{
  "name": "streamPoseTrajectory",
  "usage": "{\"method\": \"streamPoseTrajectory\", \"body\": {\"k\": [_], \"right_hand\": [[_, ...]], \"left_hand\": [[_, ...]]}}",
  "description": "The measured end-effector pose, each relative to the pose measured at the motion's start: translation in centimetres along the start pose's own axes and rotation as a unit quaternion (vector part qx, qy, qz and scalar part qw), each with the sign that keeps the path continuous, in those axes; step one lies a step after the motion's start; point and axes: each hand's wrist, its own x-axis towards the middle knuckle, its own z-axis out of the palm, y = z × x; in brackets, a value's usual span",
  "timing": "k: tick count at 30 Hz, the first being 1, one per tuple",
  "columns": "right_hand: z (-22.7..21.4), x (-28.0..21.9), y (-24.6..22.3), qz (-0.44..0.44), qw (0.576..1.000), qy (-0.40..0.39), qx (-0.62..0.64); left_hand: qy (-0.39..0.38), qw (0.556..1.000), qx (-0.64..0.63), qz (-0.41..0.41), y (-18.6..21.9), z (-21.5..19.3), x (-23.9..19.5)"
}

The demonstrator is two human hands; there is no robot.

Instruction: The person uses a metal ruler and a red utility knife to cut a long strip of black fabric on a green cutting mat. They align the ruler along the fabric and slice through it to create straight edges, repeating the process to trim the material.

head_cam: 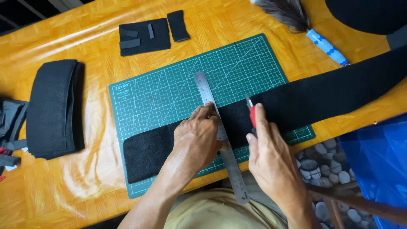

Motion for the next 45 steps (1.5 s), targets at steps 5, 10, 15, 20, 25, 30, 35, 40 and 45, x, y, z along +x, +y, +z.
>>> {"method": "streamPoseTrajectory", "body": {"k": [5,10,15,20,25,30,35,40,45], "right_hand": [[1.3,1.0,-1.2,-0.029,0.998,-0.061,0.006],[2.8,1.6,-1.5,-0.001,0.994,-0.105,-0.006],[2.6,1.5,-2.4,0.0,0.99,-0.137,-0.039],[2.2,0.3,-3.4,-0.001,0.978,-0.169,-0.123],[2.1,-2.7,-2.7,-0.003,0.969,-0.161,-0.189],[1.7,-4.6,-2.4,0.039,0.955,-0.224,-0.193],[0.5,-6.1,-3.1,0.127,0.921,-0.305,-0.208],[1.2,-8.7,-1.0,0.128,0.927,-0.264,-0.234],[-0.3,-8.6,1.1,0.073,0.95,-0.267,-0.141]], "left_hand": [[-0.006,1.0,0.011,0.003,-0.5,1.0,0.3],[-0.036,0.999,0.021,-0.013,-0.4,0.8,0.6],[-0.103,0.993,0.026,-0.042,-0.1,0.2,0.9],[-0.083,0.996,0.012,-0.025,-0.1,-0.2,0.5],[-0.052,0.998,0.018,-0.012,-0.2,0.2,0.5],[-0.022,1.0,0.01,0.004,-0.1,0.0,0.2],[-0.038,0.999,0.009,-0.011,0.4,-0.8,0.2],[-0.035,0.999,0.009,0.003,0.3,-0.8,0.3],[-0.025,1.0,0.003,-0.001,0.4,-1.0,0.1]]}}
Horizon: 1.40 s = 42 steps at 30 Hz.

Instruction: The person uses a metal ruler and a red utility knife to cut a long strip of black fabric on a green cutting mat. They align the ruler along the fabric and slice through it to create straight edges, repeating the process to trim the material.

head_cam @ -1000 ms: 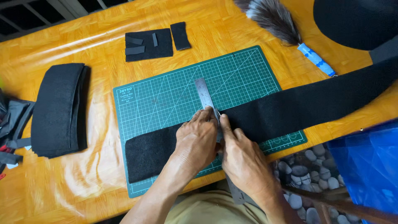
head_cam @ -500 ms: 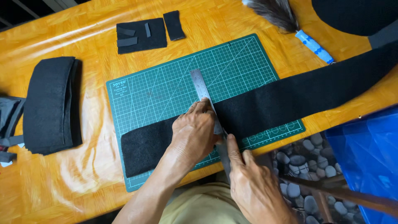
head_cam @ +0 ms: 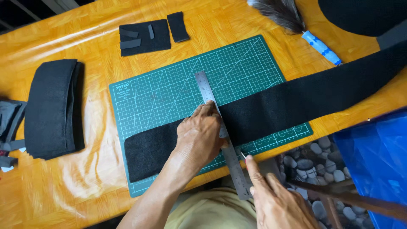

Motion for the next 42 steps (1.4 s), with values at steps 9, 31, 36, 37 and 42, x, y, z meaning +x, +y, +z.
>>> {"method": "streamPoseTrajectory", "body": {"k": [9,31,36,37,42], "right_hand": [[-2.4,2.6,-4.5,0.026,0.999,0.024,0.016],[-1.5,3.1,-3.9,-0.006,0.992,0.123,-0.001],[-1.4,3.9,-4.2,-0.031,0.99,0.128,0.044],[-1.6,3.9,-4.3,-0.03,0.991,0.127,0.043],[-1.2,3.8,-4.2,-0.005,0.997,0.078,0.001]], "left_hand": [[-0.008,1.0,-0.004,-0.007,0.0,0.3,0.1],[0.01,1.0,0.011,-0.001,-0.4,1.2,0.3],[-0.026,0.999,0.006,-0.018,-0.4,1.2,0.5],[-0.026,0.999,0.005,-0.018,-0.4,1.2,0.4],[-0.009,1.0,0.015,-0.02,-0.5,1.7,0.5]]}}
